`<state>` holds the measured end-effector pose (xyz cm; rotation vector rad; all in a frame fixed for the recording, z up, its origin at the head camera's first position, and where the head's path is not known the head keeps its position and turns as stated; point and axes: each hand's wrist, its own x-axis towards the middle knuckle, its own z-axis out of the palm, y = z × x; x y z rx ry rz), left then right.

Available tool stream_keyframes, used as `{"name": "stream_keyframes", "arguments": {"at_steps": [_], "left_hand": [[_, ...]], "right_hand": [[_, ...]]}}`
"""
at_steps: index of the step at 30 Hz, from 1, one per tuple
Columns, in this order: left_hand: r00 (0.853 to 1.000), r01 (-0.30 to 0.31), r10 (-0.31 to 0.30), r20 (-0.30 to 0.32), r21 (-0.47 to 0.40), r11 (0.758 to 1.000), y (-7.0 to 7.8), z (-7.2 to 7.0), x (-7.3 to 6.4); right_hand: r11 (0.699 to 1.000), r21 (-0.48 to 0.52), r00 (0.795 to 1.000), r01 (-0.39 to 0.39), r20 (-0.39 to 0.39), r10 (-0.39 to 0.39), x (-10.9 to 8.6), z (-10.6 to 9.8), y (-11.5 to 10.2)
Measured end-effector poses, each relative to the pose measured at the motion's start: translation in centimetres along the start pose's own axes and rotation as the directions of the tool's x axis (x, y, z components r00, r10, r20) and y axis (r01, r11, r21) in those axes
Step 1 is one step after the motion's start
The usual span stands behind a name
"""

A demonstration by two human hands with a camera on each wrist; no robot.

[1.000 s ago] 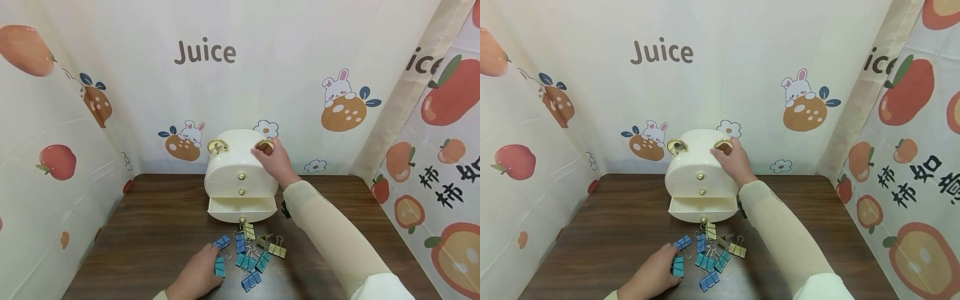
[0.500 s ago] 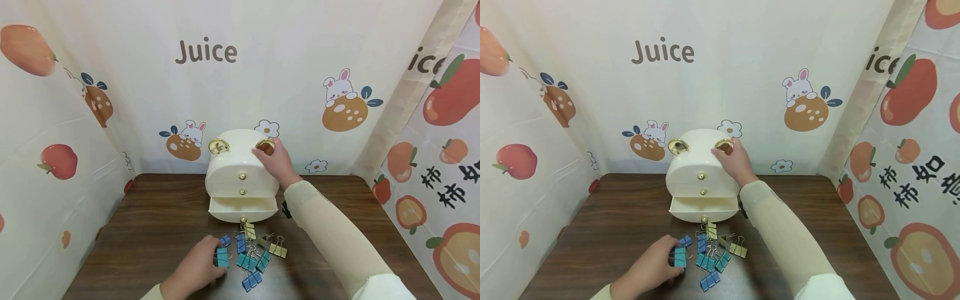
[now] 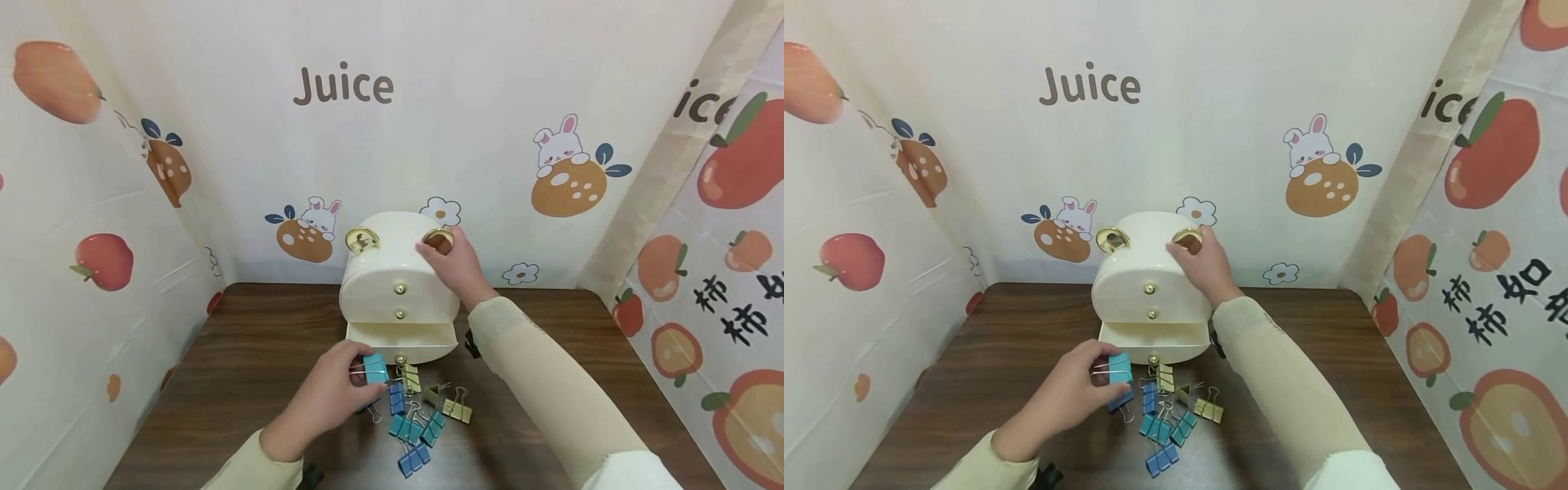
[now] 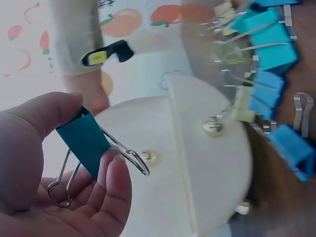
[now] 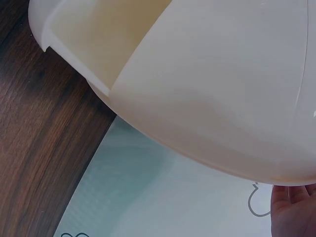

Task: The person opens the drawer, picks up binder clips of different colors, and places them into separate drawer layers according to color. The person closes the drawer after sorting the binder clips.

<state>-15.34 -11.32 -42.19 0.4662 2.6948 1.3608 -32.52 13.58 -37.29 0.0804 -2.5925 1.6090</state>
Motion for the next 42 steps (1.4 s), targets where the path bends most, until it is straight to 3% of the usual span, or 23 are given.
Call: {"name": "stream_keyframes", "arguments": {"at_steps": [4, 11, 16, 23, 30, 34, 38, 42], "left_hand": [[1.0, -0.019, 0.019, -0.017, -0.019, 1.0, 1.0, -0.3, 1.0], [0.993, -0.087, 0.094, -0.075, 0.088, 0.992, 2.2, -1.5, 2.6], [0.989, -0.133, 0.14, -0.037, 0.148, 0.98, 2.0, -2.3, 4.1], [0.988, -0.152, 0.154, 0.015, 0.282, 0.947, 0.9, -2.6, 6.3], [0.982, -0.18, 0.149, 0.111, 0.362, 0.915, 0.4, -1.8, 7.8], [0.977, -0.202, 0.153, 0.145, 0.433, 0.879, 0.1, -1.2, 8.4], [0.981, -0.182, 0.124, 0.147, 0.505, 0.843, -0.5, -0.5, 8.9], [0.991, -0.127, 0.079, 0.113, 0.527, 0.84, -0.9, 0.2, 9.1]], "right_hand": [[1.0, -0.009, 1.0, -0.002, 0.0, 0.002, 0.0, -0.1, 0.1], [1.0, 0.005, 1.0, 0.001, 0.013, -0.001, 0.1, -0.1, 0.2], [1.0, 0.005, 1.0, 0.006, 0.006, -0.006, 0.0, 0.0, 0.3], [1.0, 0.009, 1.0, 0.014, -0.001, -0.014, 0.2, 0.0, 0.3], [1.0, 0.012, 1.0, 0.01, 0.006, -0.01, 0.1, 0.0, 0.4], [1.0, 0.014, 1.0, 0.013, 0.004, -0.013, 0.0, -0.1, 0.5], [1.0, 0.018, 1.0, 0.015, 0.007, -0.016, 0.0, -0.1, 0.5], [1.0, 0.019, 1.0, 0.023, 0.009, -0.024, 0.1, 0.0, 0.5]]}}
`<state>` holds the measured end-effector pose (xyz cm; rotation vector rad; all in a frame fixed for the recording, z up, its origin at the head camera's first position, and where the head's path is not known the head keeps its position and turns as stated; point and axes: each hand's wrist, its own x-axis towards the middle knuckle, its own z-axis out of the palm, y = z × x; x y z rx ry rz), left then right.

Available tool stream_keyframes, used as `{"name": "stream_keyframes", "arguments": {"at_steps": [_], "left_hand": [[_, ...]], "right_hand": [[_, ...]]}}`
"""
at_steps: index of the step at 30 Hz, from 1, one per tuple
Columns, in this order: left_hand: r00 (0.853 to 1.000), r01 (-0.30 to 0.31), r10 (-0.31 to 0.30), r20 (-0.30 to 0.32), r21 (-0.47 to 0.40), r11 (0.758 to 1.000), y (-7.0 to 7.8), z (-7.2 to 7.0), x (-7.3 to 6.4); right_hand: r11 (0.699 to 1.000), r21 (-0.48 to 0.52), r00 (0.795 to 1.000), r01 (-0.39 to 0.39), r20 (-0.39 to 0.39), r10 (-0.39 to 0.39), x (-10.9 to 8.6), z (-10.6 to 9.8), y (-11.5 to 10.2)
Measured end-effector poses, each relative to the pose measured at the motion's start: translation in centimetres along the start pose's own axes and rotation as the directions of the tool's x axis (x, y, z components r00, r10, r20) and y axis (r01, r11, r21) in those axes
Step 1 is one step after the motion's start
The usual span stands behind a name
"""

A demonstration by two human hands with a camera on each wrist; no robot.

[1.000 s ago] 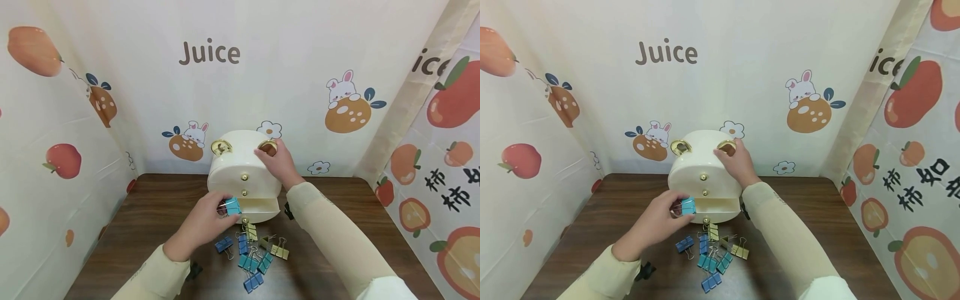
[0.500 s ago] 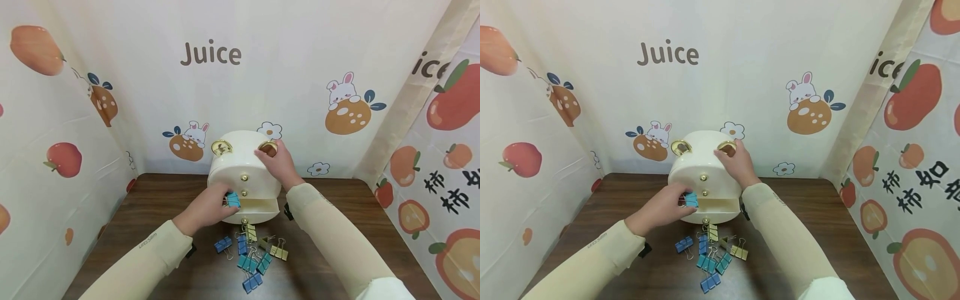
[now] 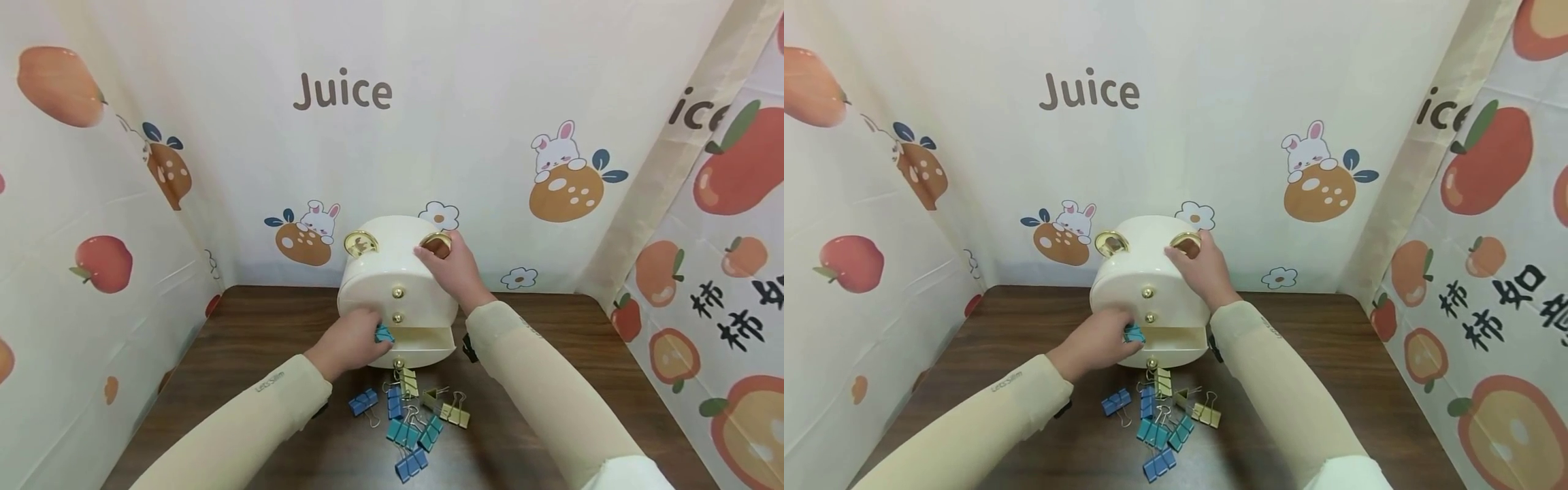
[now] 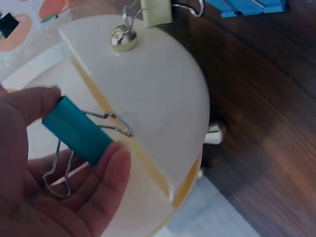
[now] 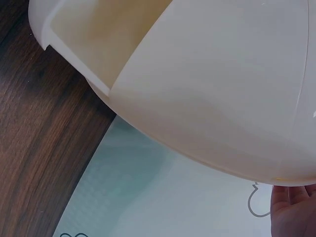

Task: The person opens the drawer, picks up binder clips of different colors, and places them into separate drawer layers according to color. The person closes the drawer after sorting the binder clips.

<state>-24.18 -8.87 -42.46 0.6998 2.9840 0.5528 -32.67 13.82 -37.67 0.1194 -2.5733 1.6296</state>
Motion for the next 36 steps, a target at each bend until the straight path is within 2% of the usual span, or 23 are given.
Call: {"name": "stream_keyframes", "arguments": {"at_steps": [4, 9, 13, 20, 26, 31, 36], "left_hand": [[0.998, 0.051, -0.051, -0.039, 0.009, 0.999, 0.3, 0.6, 0.0], [0.991, 0.114, -0.108, -0.077, 0.077, 0.99, 0.7, 1.3, 0.2], [0.987, 0.151, -0.144, -0.078, 0.106, 0.983, 1.0, 1.7, 0.5], [0.98, 0.192, -0.186, -0.073, 0.089, 0.977, 0.9, 2.2, 0.6], [0.978, 0.195, -0.189, -0.091, 0.059, 0.979, 1.0, 2.1, 0.5], [0.981, 0.163, -0.156, -0.115, 0.055, 0.985, 1.3, 2.1, 0.2], [0.981, 0.137, -0.123, -0.153, 0.086, 0.987, 1.5, 2.4, 0.0]], "right_hand": [[1.0, 0.001, 1.0, -0.001, -0.001, 0.001, 0.1, 0.0, 0.1], [1.0, 0.004, 1.0, 0.004, -0.005, -0.004, 0.1, 0.0, 0.1], [1.0, 0.005, 1.0, 0.014, -0.008, -0.014, 0.0, 0.1, 0.1], [1.0, 0.008, 1.0, 0.01, -0.004, -0.01, -0.1, 0.2, 0.1], [1.0, 0.011, 1.0, 0.016, -0.007, -0.016, 0.0, 0.2, 0.1], [1.0, 0.007, 1.0, 0.015, -0.01, -0.015, 0.0, 0.1, 0.1], [1.0, 0.007, 1.0, 0.011, -0.009, -0.01, 0.0, 0.0, 0.1]]}}
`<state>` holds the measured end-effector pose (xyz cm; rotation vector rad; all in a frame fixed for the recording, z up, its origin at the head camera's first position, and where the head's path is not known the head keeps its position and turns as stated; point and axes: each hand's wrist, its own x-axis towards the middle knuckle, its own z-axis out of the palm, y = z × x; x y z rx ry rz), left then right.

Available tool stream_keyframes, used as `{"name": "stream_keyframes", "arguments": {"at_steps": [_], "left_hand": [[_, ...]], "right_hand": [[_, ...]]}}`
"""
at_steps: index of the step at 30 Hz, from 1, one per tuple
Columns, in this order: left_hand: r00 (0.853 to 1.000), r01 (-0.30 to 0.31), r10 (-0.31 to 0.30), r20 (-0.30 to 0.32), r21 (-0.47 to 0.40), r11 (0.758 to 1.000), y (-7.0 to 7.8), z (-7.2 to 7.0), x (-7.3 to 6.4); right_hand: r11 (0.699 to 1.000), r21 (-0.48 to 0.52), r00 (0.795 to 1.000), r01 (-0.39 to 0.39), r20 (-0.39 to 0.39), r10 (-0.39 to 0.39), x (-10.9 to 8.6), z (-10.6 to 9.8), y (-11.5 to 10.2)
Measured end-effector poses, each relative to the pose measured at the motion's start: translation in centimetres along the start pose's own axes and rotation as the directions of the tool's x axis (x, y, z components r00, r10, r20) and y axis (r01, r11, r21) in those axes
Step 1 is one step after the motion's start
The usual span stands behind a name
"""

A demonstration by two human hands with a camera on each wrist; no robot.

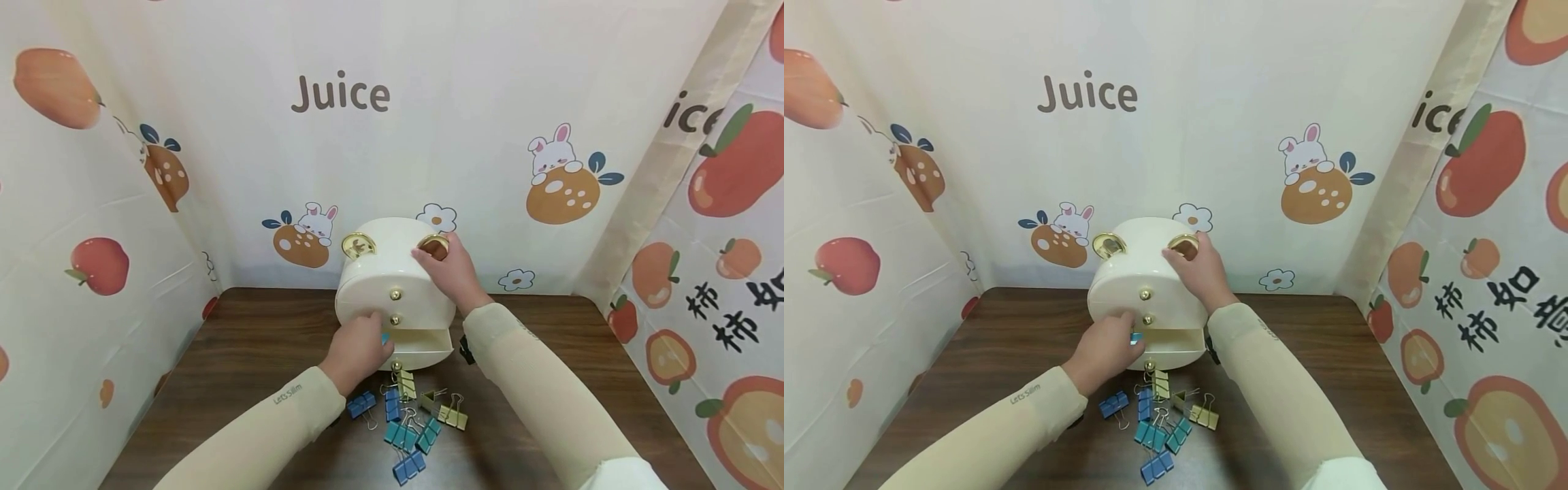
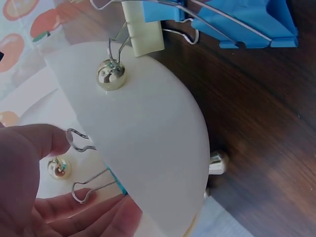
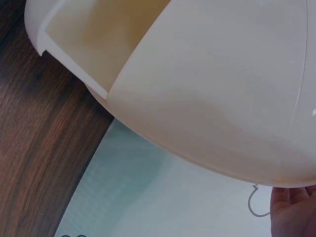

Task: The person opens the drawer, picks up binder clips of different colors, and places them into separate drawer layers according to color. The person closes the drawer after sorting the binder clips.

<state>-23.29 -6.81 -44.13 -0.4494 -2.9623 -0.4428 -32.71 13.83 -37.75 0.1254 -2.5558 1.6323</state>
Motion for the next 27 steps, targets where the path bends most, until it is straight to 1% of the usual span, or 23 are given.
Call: {"name": "stream_keyframes", "arguments": {"at_steps": [4, 8, 16, 20, 23, 27], "left_hand": [[0.999, -0.023, 0.024, -0.03, 0.004, 1.0, 0.0, 0.2, 0.0], [0.999, -0.03, 0.031, -0.039, 0.002, 1.0, -0.1, 0.4, 0.0], [0.999, 0.005, -0.007, -0.046, -0.05, 0.999, 0.0, 0.3, -0.4], [0.999, 0.011, -0.014, -0.04, -0.055, 0.998, 0.0, 0.2, -0.7], [0.999, 0.0, -0.002, -0.044, -0.055, 0.998, 0.0, 0.2, -1.0], [0.997, -0.032, 0.029, -0.071, -0.04, 0.999, 0.3, 0.0, -1.5]], "right_hand": [[1.0, -0.003, 1.0, -0.007, -0.001, 0.007, 0.0, 0.0, 0.1], [1.0, -0.011, 1.0, -0.009, 0.0, 0.009, 0.0, 0.0, 0.1], [1.0, -0.003, 1.0, -0.004, 0.002, 0.004, 0.0, 0.1, 0.1], [1.0, -0.003, 1.0, -0.008, 0.005, 0.008, 0.0, 0.1, 0.1], [1.0, -0.002, 1.0, -0.017, 0.007, 0.017, 0.0, 0.0, 0.0], [1.0, -0.003, 0.999, -0.03, 0.012, 0.03, 0.0, 0.0, 0.0]]}}
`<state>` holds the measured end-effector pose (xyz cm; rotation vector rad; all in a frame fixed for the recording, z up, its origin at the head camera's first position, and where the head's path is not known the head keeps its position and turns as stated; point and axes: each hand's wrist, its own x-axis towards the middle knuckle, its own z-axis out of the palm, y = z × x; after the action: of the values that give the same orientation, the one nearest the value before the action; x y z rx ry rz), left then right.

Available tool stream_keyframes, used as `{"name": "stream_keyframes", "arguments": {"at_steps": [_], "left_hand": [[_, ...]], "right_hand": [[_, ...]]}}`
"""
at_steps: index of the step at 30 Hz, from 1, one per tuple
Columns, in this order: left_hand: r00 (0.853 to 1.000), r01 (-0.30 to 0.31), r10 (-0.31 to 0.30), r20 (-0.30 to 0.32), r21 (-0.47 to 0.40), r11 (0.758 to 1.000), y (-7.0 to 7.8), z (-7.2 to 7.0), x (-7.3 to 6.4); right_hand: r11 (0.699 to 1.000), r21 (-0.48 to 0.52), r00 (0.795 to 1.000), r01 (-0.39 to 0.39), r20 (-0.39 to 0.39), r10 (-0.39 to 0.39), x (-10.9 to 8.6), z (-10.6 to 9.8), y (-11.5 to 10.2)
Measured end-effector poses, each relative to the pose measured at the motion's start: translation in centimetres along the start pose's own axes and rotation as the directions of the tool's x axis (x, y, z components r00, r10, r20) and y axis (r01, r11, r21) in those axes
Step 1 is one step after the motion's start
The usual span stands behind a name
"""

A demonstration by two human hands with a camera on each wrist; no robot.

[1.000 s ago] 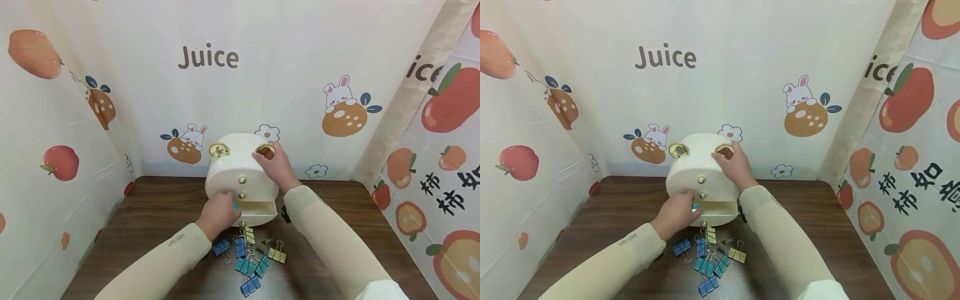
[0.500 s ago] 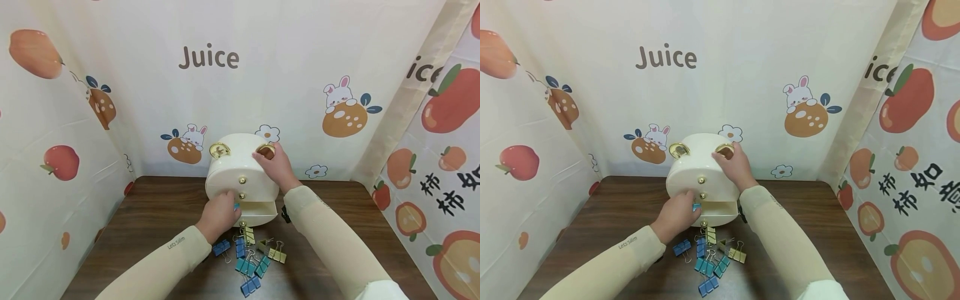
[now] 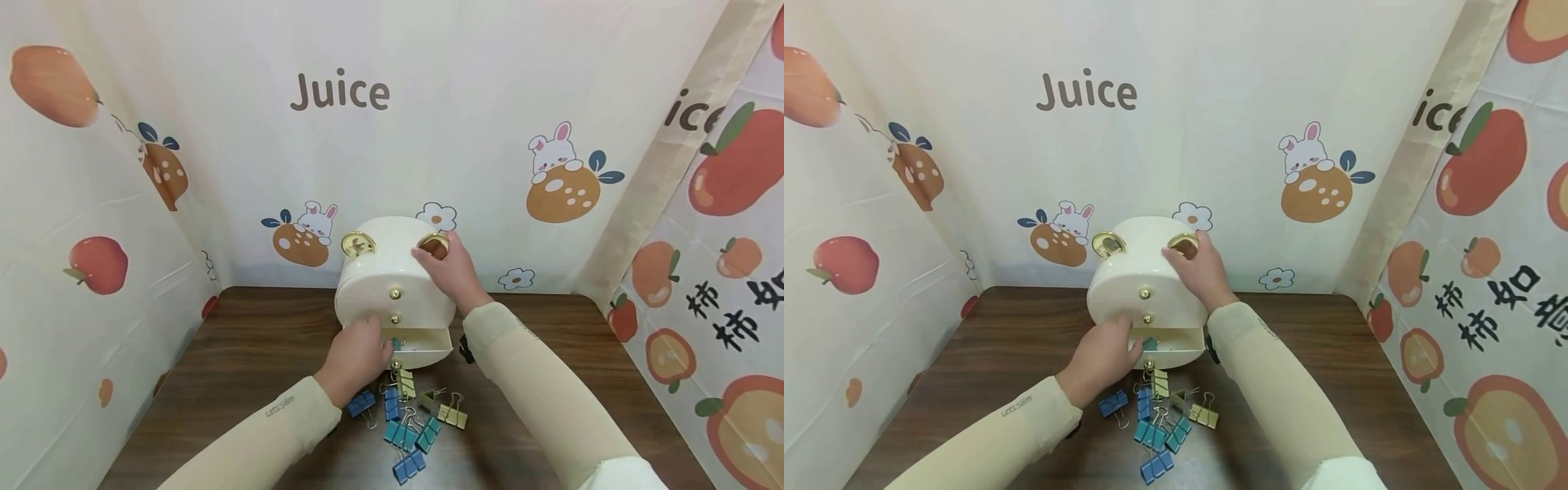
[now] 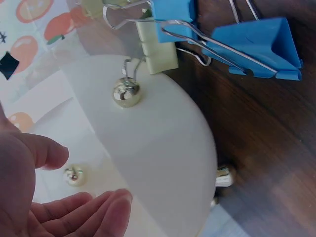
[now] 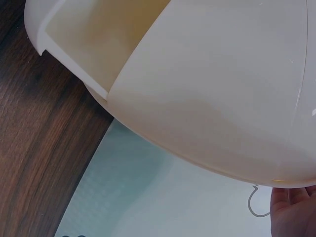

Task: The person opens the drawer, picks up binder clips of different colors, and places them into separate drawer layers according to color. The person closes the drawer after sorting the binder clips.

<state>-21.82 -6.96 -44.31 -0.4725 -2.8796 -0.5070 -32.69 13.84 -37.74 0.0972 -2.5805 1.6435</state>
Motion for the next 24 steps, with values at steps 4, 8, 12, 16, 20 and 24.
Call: {"name": "stream_keyframes", "arguments": {"at_steps": [4, 8, 12, 16, 20, 24], "left_hand": [[1.0, -0.022, 0.022, -0.01, 0.014, 1.0, 0.4, -0.7, -0.5], [0.999, -0.037, 0.038, -0.017, 0.017, 0.999, 0.6, -1.6, -1.1], [0.999, -0.04, 0.04, -0.023, 0.018, 0.999, 0.8, -2.8, -1.7], [0.998, -0.056, 0.056, -0.033, 0.008, 0.998, 1.2, -3.9, -2.3], [0.996, -0.074, 0.072, -0.051, -0.044, 0.996, 1.5, -4.6, -3.3], [0.998, -0.05, 0.046, -0.04, -0.127, 0.991, 1.7, -4.8, -4.4]], "right_hand": [[1.0, -0.002, 1.0, -0.002, -0.003, 0.002, 0.0, 0.0, 0.0], [1.0, 0.004, 1.0, 0.003, -0.005, -0.003, 0.0, 0.1, -0.1], [1.0, 0.004, 1.0, 0.006, -0.005, -0.006, 0.1, 0.1, -0.2], [1.0, -0.006, 1.0, 0.003, -0.014, -0.003, 0.1, 0.1, -0.1], [1.0, -0.011, 1.0, -0.002, -0.012, 0.002, 0.1, 0.0, -0.1], [1.0, -0.009, 1.0, -0.004, -0.006, 0.004, 0.1, 0.0, -0.1]]}}
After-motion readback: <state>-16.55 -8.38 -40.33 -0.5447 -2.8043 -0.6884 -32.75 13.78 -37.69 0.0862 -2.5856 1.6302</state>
